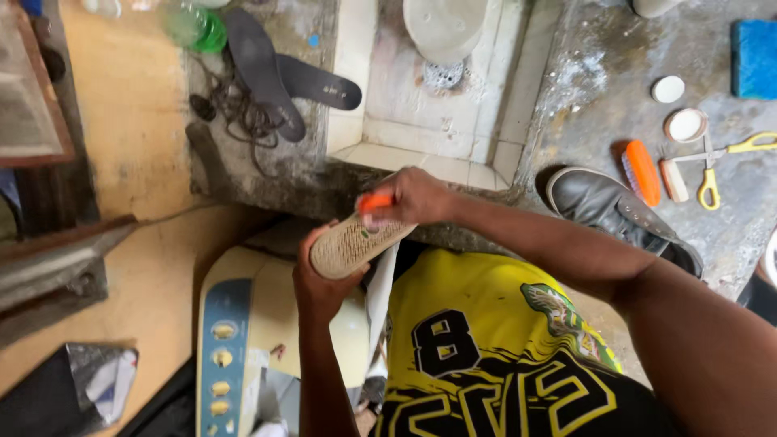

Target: The person prepares a cleaning solution and applies it to the sole of a white shoe using a small orange brush, then uses a toothpick to clear debris from the sole grooves.

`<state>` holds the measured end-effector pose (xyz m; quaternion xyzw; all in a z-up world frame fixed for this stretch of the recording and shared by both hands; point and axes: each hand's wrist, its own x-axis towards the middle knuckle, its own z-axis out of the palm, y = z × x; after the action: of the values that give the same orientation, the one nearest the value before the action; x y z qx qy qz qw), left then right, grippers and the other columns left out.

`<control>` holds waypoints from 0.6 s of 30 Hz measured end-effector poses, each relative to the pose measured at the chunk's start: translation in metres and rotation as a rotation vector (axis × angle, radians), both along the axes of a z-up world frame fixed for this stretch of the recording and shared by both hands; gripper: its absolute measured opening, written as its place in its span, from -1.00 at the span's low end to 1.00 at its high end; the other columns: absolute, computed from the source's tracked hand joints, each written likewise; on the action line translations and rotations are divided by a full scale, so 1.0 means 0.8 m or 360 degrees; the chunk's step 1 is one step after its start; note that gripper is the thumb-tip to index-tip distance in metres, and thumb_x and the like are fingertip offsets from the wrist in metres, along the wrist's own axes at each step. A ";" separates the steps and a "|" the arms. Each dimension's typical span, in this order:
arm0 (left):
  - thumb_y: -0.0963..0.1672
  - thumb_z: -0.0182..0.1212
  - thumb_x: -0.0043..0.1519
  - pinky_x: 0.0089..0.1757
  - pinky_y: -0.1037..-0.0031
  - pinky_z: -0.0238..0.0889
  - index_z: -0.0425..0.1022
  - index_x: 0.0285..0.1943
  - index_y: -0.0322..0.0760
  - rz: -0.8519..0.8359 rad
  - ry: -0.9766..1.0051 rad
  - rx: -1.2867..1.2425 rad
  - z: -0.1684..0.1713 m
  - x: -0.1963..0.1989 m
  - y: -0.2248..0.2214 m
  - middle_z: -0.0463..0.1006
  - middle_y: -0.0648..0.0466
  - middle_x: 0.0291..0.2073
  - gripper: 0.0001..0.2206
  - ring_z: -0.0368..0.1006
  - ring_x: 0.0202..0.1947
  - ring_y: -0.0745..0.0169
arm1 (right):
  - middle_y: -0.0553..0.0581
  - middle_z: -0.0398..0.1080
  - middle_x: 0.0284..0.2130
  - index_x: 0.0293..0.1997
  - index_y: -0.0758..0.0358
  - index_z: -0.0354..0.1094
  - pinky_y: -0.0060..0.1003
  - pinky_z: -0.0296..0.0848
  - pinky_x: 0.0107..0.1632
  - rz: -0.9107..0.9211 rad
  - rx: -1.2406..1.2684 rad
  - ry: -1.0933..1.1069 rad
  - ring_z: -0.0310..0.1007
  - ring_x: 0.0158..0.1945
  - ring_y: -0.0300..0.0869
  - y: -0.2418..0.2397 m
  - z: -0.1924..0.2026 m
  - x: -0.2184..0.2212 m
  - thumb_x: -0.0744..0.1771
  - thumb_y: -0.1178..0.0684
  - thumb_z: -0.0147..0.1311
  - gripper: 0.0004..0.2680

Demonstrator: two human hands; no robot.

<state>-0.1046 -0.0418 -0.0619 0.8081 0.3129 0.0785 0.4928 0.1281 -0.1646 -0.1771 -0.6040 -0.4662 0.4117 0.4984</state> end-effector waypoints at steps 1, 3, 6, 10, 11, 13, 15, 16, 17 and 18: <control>-0.21 0.64 -0.15 0.18 0.29 0.36 0.26 0.32 -0.33 0.0006 0.0003 0.0034 0.001 -0.007 -0.005 0.49 -0.13 0.27 -0.19 0.47 0.22 0.08 | -0.05 0.59 -0.20 0.02 -0.08 0.57 -0.25 0.54 -0.16 0.0021 0.0169 -0.0078 0.59 -0.27 -0.18 -0.005 -0.006 0.000 0.33 -0.29 0.20 -0.73; -0.22 0.64 -0.13 0.19 0.29 0.37 0.27 0.33 -0.33 0.0034 0.0036 0.0024 0.010 -0.027 -0.009 0.49 -0.14 0.29 -0.20 0.47 0.25 0.08 | 0.00 0.57 -0.30 0.03 -0.13 0.58 -0.21 0.48 -0.25 0.0040 -0.0126 -0.0340 0.49 -0.38 -0.16 -0.016 -0.017 -0.005 0.33 -0.36 0.18 -0.71; -0.22 0.63 -0.11 0.20 0.29 0.37 0.26 0.35 -0.33 0.0018 -0.0055 -0.0023 -0.003 -0.013 0.002 0.46 -0.14 0.32 -0.20 0.45 0.27 0.08 | 0.11 0.51 -0.37 0.17 -0.33 0.43 -0.16 0.36 -0.49 0.0136 -0.1278 -0.0877 0.14 -0.66 -0.24 0.000 -0.034 0.065 0.30 -0.48 0.06 -0.62; -0.24 0.61 -0.11 0.23 0.22 0.36 0.23 0.37 -0.32 0.0092 -0.0188 -0.0264 -0.009 -0.027 -0.007 0.40 -0.16 0.36 -0.18 0.39 0.31 0.01 | 0.20 0.53 -0.21 0.30 0.05 0.36 -0.18 0.41 -0.19 -0.0158 -0.1392 -0.0400 0.40 -0.33 -0.20 -0.032 -0.028 0.114 0.39 -0.48 -0.07 -0.51; -0.24 0.60 -0.11 0.23 0.19 0.37 0.21 0.38 -0.31 0.0145 -0.0292 -0.0395 -0.006 -0.035 -0.015 0.38 -0.15 0.38 -0.17 0.38 0.31 0.00 | 0.24 0.51 -0.16 0.30 0.17 0.35 -0.21 0.42 -0.10 -0.0158 -0.1379 -0.0308 0.43 -0.25 -0.20 -0.038 -0.025 0.118 0.41 -0.48 -0.06 -0.48; -0.25 0.58 -0.10 0.23 0.14 0.39 0.19 0.41 -0.27 0.0158 -0.0544 -0.0677 -0.013 -0.025 -0.007 0.33 -0.15 0.40 -0.15 0.36 0.32 -0.02 | 0.14 0.52 -0.04 0.36 0.20 0.26 -0.33 0.25 0.11 -0.0251 -0.1005 0.0303 0.40 -0.01 -0.28 -0.059 -0.016 0.109 0.40 -0.37 -0.02 -0.51; -0.23 0.59 -0.08 0.23 0.15 0.39 0.18 0.41 -0.28 0.0050 -0.0560 -0.0590 -0.019 0.000 0.005 0.29 -0.16 0.42 -0.16 0.34 0.33 -0.02 | 0.06 0.51 0.05 0.35 0.23 0.24 -0.36 0.25 0.22 -0.0326 -0.0547 0.0940 0.41 0.12 -0.31 -0.081 -0.006 0.100 0.38 -0.23 0.05 -0.55; -0.23 0.59 -0.07 0.23 0.16 0.39 0.18 0.41 -0.28 0.0037 -0.0549 -0.0539 -0.016 0.001 0.004 0.27 -0.16 0.43 -0.17 0.34 0.33 -0.01 | 0.02 0.49 0.08 0.32 0.25 0.26 -0.33 0.34 0.24 -0.0299 -0.0297 0.1285 0.43 0.14 -0.30 -0.089 0.001 0.092 0.36 -0.16 0.11 -0.58; -0.22 0.59 -0.07 0.23 0.16 0.39 0.17 0.40 -0.28 0.0024 -0.0538 -0.0488 -0.013 0.002 0.003 0.25 -0.16 0.44 -0.17 0.33 0.34 -0.01 | -0.01 0.47 0.12 0.28 0.27 0.28 -0.30 0.43 0.25 -0.0269 -0.0041 0.1627 0.45 0.16 -0.28 -0.094 0.009 0.085 0.34 -0.08 0.16 -0.60; -0.22 0.59 -0.06 0.22 0.17 0.39 0.17 0.40 -0.28 -0.0011 -0.0537 -0.0433 -0.011 0.009 0.008 0.22 -0.17 0.45 -0.18 0.32 0.34 0.00 | 0.01 0.48 0.07 0.25 0.29 0.30 -0.30 0.44 0.21 -0.0354 -0.0021 0.1494 0.46 0.12 -0.27 -0.098 0.017 0.085 0.35 -0.02 0.18 -0.64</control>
<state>-0.0976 -0.0354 -0.0709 0.7106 0.2310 0.1680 0.6430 0.1964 -0.2427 -0.1631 -0.4022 -0.1210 0.5869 0.6922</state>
